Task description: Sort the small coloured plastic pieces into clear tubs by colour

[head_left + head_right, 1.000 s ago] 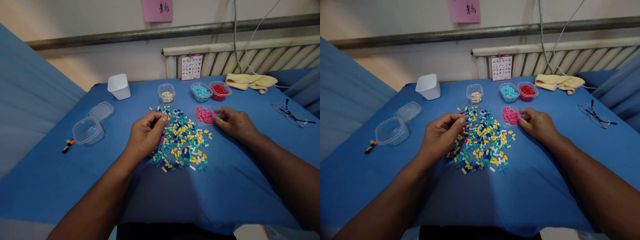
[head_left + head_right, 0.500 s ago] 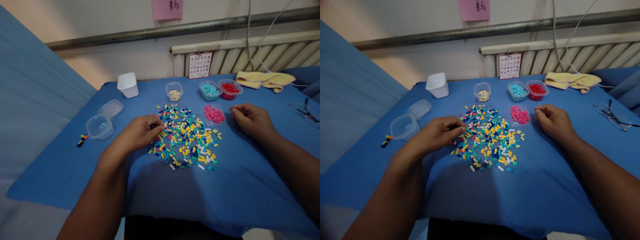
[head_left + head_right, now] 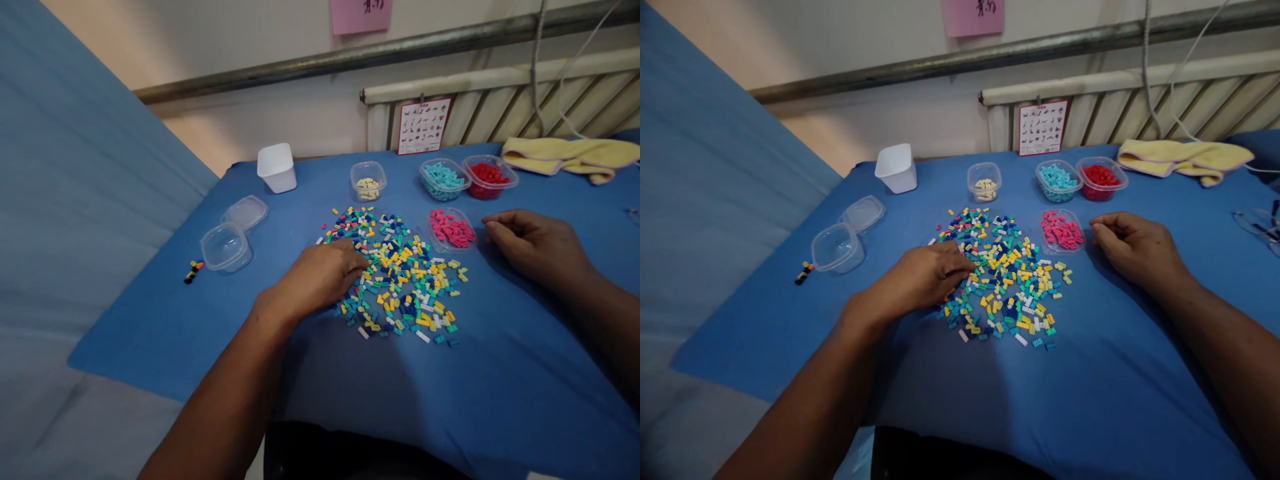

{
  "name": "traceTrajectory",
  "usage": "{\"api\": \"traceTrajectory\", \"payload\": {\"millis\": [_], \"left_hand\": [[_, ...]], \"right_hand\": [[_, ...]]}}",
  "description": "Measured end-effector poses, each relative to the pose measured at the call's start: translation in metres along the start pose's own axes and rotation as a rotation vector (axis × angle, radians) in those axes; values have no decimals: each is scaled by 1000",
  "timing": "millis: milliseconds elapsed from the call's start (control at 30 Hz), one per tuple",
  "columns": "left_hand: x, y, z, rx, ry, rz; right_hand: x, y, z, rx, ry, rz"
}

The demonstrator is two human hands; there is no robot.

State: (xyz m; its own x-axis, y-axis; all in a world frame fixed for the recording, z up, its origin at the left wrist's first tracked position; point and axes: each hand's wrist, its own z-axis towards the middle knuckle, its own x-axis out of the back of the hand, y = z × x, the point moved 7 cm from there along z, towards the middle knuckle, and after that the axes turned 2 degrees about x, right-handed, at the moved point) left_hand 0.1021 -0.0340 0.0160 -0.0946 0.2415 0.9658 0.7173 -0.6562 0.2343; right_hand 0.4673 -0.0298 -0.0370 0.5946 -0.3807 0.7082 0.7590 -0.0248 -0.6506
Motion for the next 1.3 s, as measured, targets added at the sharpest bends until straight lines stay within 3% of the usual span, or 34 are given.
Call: {"api": "traceTrajectory", "payload": {"millis": [267, 833, 1067, 1300], "left_hand": [[-2, 4, -1, 114, -149, 170], [9, -8, -7, 93, -31, 131], [-2, 3, -5, 53, -124, 153], [-3, 6, -7, 62, -121, 139]], "right_hand": [[0, -5, -1, -38, -43, 0], [-3, -6, 0, -99, -84, -19], [-3, -6, 0, -52, -97, -26], [-5, -3, -1, -32, -107, 6]]}}
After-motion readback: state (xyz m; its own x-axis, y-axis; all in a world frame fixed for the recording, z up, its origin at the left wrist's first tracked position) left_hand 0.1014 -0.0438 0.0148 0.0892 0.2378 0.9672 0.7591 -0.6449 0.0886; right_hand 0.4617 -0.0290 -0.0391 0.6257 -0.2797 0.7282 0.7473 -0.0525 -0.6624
